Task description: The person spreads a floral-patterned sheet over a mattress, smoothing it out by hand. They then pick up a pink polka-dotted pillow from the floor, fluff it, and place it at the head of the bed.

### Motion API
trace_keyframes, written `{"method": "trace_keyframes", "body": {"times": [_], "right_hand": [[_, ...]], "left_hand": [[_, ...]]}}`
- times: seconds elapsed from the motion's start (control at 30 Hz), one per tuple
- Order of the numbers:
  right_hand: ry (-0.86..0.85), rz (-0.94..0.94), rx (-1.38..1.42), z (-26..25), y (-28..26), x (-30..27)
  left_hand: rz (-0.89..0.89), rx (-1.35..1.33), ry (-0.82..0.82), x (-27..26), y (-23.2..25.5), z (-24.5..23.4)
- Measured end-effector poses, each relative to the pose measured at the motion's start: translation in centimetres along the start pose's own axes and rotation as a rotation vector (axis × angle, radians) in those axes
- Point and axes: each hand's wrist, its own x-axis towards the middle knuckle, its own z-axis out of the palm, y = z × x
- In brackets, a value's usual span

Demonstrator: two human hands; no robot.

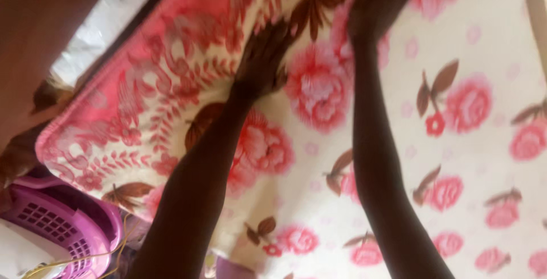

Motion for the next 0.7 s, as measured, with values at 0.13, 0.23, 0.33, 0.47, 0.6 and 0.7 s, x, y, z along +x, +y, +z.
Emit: {"method": "trace_keyframes", "body": {"times": [0.13,0.23,0.33,0.47,0.6,0.7], "right_hand": [[-0.041,-0.005,0.002,-3.3,-3.7,-6.1],[-0.067,-0.025,-0.004,-5.3,-6.7,-8.1],[-0.151,-0.014,-0.059,-7.1,-8.1,-12.1],[-0.139,0.063,-0.149,-6.9,-10.6,-12.9],[0.159,-0.025,0.163,-7.3,-15.2,-13.0],[0.036,-0.034,0.545,-5.5,-21.4,-11.5]], "left_hand": [[0.048,-0.046,0.055,-1.0,0.2,0.0],[0.082,-0.119,0.139,0.2,0.0,-0.3],[0.103,-0.214,0.187,-1.0,0.3,-0.6],[-0.006,-0.139,0.273,-3.0,-0.7,-1.4],[-0.452,-0.017,0.456,-11.0,-7.1,-5.4],[-0.377,0.177,0.516,-17.5,-10.4,-10.7]]}}
